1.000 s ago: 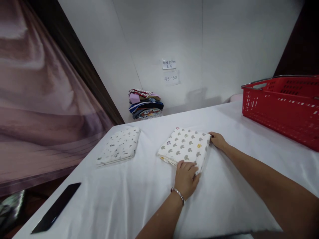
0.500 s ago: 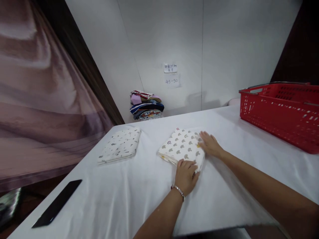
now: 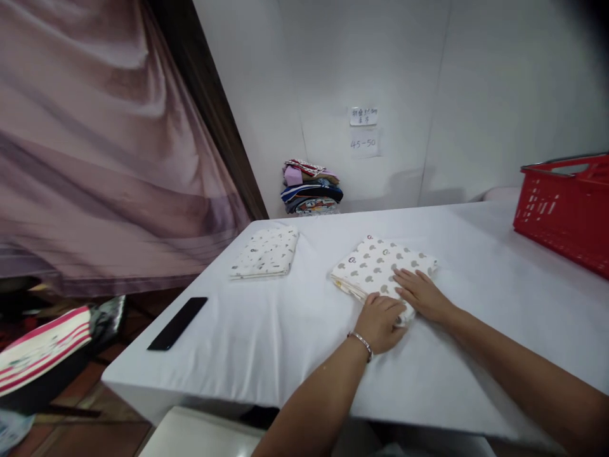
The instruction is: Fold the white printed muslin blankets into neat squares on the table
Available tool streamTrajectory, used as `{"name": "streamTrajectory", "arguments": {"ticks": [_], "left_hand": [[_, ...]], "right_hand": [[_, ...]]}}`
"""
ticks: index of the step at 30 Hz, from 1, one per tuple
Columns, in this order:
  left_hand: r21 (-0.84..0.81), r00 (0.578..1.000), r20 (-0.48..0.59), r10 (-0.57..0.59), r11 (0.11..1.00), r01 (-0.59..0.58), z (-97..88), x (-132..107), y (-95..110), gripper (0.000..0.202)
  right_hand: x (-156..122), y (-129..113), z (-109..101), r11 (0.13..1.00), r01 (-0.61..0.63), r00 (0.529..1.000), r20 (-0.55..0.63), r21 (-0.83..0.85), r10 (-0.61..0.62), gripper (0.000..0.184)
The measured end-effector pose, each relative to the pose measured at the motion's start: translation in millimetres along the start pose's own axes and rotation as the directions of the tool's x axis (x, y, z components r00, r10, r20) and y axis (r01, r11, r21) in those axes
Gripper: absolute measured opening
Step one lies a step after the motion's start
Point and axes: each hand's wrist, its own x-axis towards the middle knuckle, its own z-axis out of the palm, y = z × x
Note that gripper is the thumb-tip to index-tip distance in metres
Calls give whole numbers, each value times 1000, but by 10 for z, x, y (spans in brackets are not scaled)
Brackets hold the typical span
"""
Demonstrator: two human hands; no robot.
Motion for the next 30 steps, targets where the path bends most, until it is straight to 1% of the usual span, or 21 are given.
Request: {"name": "streamTrajectory", "arguments": {"ticks": [2, 3, 4, 5, 6, 7, 8, 9, 10, 11, 12, 13, 14, 16, 18, 21, 23, 26, 27, 28, 30], "left_hand": [[-40, 999, -42, -15, 999, 13, -70, 0, -62, 40], [-58, 992, -109, -69, 996, 63, -108, -2, -116, 36], [-81, 966, -202, -161, 986, 147, -147, -6, -187, 29], [-121, 910, -302, -284, 958, 259, -184, -15, -273, 22], [-183, 821, -385, -421, 907, 379, -218, -28, -371, 18], [-257, 712, -437, -550, 835, 487, -249, -47, -475, 16], [-331, 600, -454, -659, 750, 573, -276, -69, -580, 15], [-393, 502, -442, -743, 663, 636, -298, -93, -680, 17], [-442, 424, -416, -805, 586, 679, -314, -118, -769, 20], [-481, 367, -386, -847, 524, 703, -323, -140, -842, 25], [-515, 330, -355, -875, 477, 712, -325, -157, -898, 31], [-547, 311, -324, -894, 445, 709, -322, -169, -937, 36], [-579, 307, -291, -906, 422, 697, -314, -175, -959, 41], [-631, 320, -232, -919, 393, 669, -292, -169, -967, 47], [-673, 319, -176, -931, 350, 651, -275, -139, -944, 53], [-730, 294, -78, -953, 255, 634, -277, -50, -899, 64], [-733, 271, -34, -962, 209, 648, -296, 41, -878, 72], [-690, 240, -58, -969, 213, 691, -349, 224, -875, 74], [-682, 239, -82, -968, 229, 695, -374, 291, -884, 73], [-680, 248, -111, -962, 256, 687, -403, 357, -902, 72], [-681, 290, -184, -939, 334, 652, -461, 461, -969, 73]], "right_hand": [[-28, -52, -24, 999, -13, 999, -48, 36, 15, 46], [-43, -93, -46, 999, -7, 996, -93, 51, 12, 44], [-61, -145, -67, 998, 13, 990, -143, 64, -4, 42], [-83, -205, -84, 996, 47, 982, -186, 71, -34, 40], [-111, -269, -93, 993, 94, 974, -214, 71, -77, 38], [-142, -333, -91, 987, 149, 966, -222, 65, -131, 36], [-176, -390, -78, 978, 201, 960, -212, 56, -185, 36], [-209, -437, -57, 969, 245, 953, -194, 43, -233, 37], [-240, -473, -29, 960, 280, 947, -174, 29, -271, 38], [-267, -496, 2, 952, 305, 941, -159, 14, -299, 41], [-289, -508, 33, 946, 323, 936, -149, -1, -319, 45], [-306, -512, 61, 942, 335, 932, -141, -17, -334, 48], [-317, -511, 83, 939, 342, 929, -137, -33, -343, 51], [-326, -507, 109, 937, 344, 928, -129, -61, -349, 53], [-325, -509, 116, 939, 335, 931, -123, -77, -343, 52], [-322, -516, 122, 939, 333, 932, -117, -89, -342, 51], [-318, -513, 138, 936, 340, 927, -137, -90, -349, 51], [-297, -512, 176, 934, 350, 916, -179, -76, -358, 53], [-281, -520, 188, 934, 353, 913, -195, -64, -358, 53], [-262, -537, 199, 935, 350, 911, -213, -49, -352, 53], [-213, -593, 218, 943, 333, 914, -238, -15, -327, 52]]}}
